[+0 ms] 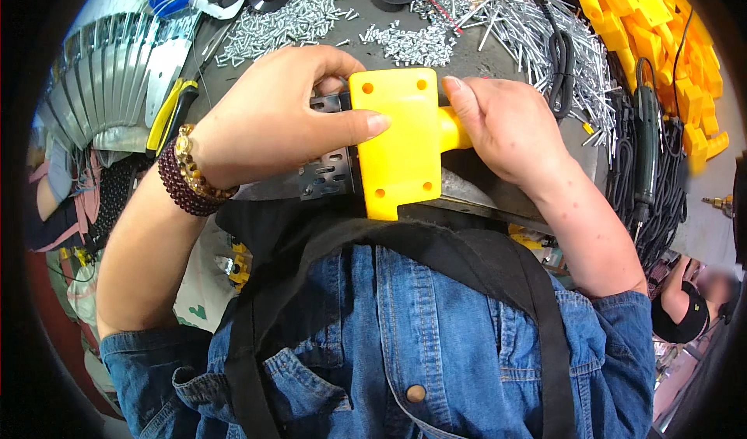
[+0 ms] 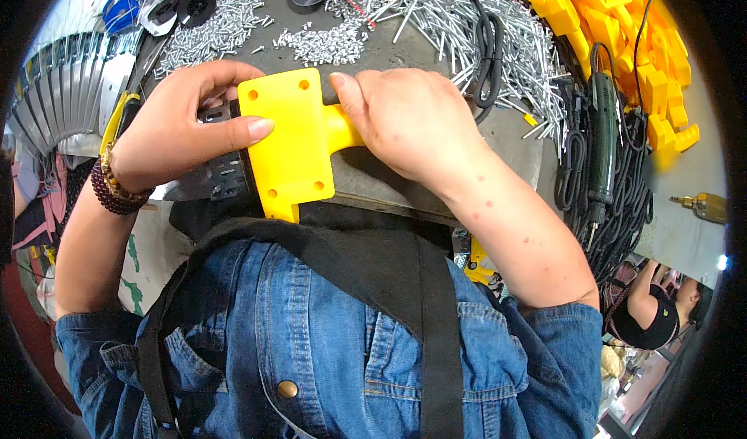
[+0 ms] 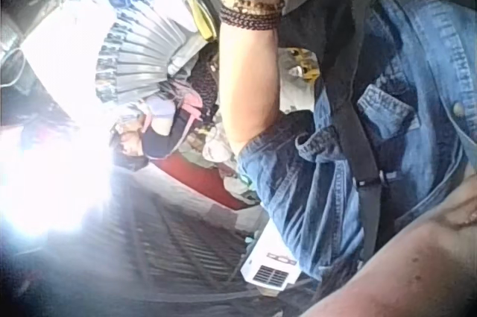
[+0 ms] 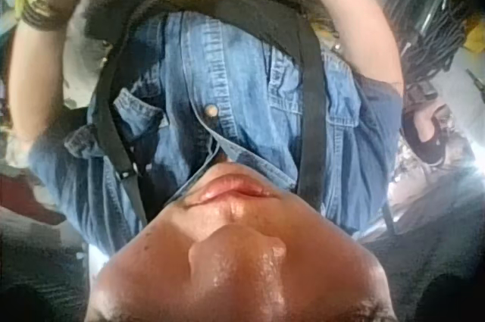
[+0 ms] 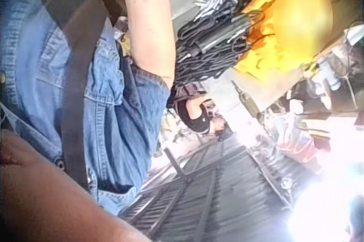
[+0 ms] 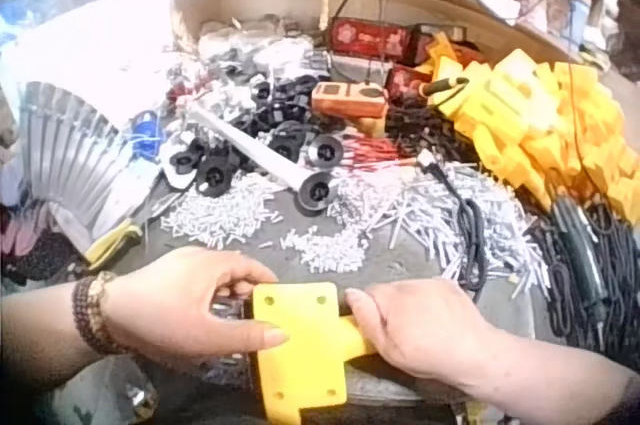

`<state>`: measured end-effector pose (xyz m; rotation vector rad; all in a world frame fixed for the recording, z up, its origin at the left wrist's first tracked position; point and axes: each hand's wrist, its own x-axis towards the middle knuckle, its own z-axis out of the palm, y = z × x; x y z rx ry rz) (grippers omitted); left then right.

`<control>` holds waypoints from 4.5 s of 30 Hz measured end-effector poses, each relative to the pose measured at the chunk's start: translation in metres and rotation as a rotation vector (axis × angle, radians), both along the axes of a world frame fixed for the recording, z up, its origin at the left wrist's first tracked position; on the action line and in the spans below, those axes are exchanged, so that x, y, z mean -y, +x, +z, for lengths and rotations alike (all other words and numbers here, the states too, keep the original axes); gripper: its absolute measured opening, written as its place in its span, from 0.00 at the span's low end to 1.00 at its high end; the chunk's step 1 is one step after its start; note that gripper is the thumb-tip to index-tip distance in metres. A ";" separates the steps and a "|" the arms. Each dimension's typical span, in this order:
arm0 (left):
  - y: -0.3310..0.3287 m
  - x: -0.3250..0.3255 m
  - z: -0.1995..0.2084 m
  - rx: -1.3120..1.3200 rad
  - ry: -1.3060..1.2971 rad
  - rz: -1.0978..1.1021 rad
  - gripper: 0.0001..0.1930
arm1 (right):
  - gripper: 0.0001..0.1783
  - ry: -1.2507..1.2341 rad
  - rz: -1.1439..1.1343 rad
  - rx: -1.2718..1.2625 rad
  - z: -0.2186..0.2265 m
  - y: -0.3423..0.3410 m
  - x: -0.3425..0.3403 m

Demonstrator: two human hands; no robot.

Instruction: Assembling a yellow plastic electronic housing with wiring, soldering, and screw fastening.

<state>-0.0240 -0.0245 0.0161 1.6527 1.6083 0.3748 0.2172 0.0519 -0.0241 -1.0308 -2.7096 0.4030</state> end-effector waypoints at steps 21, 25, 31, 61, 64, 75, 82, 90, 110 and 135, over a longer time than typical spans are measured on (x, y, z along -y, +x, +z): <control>-0.034 0.002 -0.037 0.538 -0.190 0.073 0.23 | 0.07 0.437 0.066 -0.174 0.031 0.057 -0.024; -0.022 0.012 -0.020 0.196 0.026 0.098 0.22 | 0.07 0.436 -0.047 0.292 0.044 0.164 -0.030; 0.058 -0.009 0.013 -0.288 0.969 -0.418 0.13 | 0.07 0.506 0.028 0.431 0.015 0.209 -0.046; 0.109 -0.054 0.033 0.349 0.255 -0.159 0.14 | 0.08 -0.737 -0.157 -0.813 0.034 0.078 -0.003; 0.104 -0.058 0.026 0.403 0.313 -0.130 0.12 | 0.08 -0.728 -0.156 -0.825 0.041 0.070 -0.002; 0.026 -0.051 0.036 0.942 -0.006 0.103 0.10 | 0.13 0.019 -0.497 -0.841 0.028 0.137 -0.055; 0.033 -0.041 0.006 0.800 0.285 0.016 0.22 | 0.10 -0.022 -0.001 -0.469 -0.025 0.091 0.029; 0.039 -0.044 -0.011 0.207 0.617 -0.168 0.27 | 0.06 0.147 0.131 -0.302 0.007 0.044 0.036; 0.039 -0.046 -0.022 0.049 0.759 -0.049 0.13 | 0.10 0.134 0.487 -0.251 0.046 0.013 0.010; 0.024 -0.056 -0.027 0.071 0.596 -0.299 0.12 | 0.12 -0.093 0.247 -0.313 0.043 -0.084 -0.118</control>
